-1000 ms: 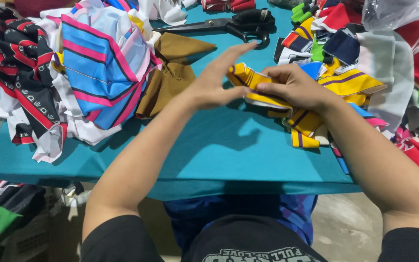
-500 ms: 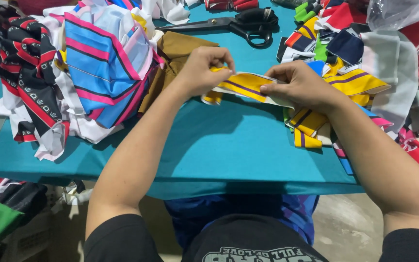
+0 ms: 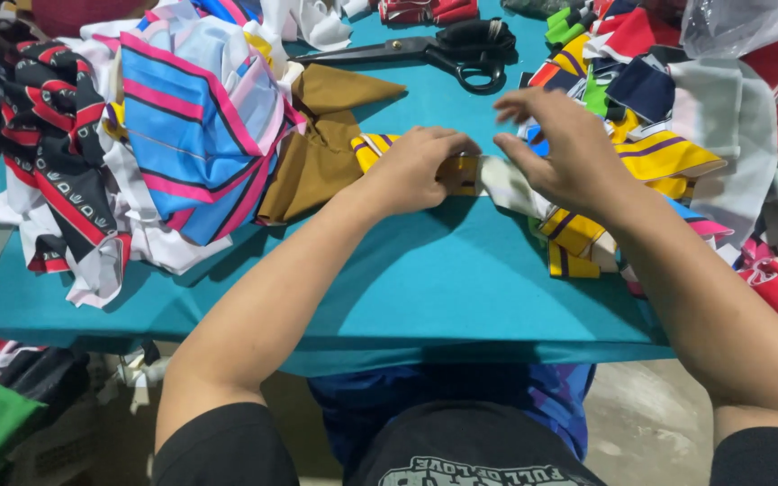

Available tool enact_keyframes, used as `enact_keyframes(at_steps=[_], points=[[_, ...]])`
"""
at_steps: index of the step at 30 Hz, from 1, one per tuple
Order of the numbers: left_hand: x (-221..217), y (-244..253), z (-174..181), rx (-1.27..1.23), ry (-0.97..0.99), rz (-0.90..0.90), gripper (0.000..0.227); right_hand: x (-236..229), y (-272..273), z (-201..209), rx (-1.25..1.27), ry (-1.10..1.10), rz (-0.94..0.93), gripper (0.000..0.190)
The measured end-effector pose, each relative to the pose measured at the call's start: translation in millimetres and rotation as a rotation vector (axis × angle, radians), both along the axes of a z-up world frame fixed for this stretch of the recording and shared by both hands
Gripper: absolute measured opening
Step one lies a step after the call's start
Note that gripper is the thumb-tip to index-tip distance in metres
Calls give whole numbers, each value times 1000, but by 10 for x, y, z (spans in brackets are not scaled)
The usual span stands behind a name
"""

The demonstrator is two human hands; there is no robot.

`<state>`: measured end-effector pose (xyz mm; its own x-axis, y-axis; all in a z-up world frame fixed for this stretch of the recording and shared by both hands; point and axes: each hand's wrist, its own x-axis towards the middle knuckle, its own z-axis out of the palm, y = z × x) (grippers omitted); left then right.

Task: Folding and organizing small fabric strips on a work table in a sewing factory.

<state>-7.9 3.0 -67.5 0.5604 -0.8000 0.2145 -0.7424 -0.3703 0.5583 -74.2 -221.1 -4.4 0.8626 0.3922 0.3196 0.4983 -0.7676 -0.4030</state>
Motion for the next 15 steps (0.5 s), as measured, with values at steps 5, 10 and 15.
enact_keyframes(at_steps=[5,10,15], points=[[54,37,-29,-131,-13,-57,9,-228,-38,520,-158,21,166,47],[81,20,-90,-89,-85,-68,8,-318,8,700,-815,624,-281,61],[-15,87,95,-115,53,-44,5,-171,-97,445,-237,92,138,38]])
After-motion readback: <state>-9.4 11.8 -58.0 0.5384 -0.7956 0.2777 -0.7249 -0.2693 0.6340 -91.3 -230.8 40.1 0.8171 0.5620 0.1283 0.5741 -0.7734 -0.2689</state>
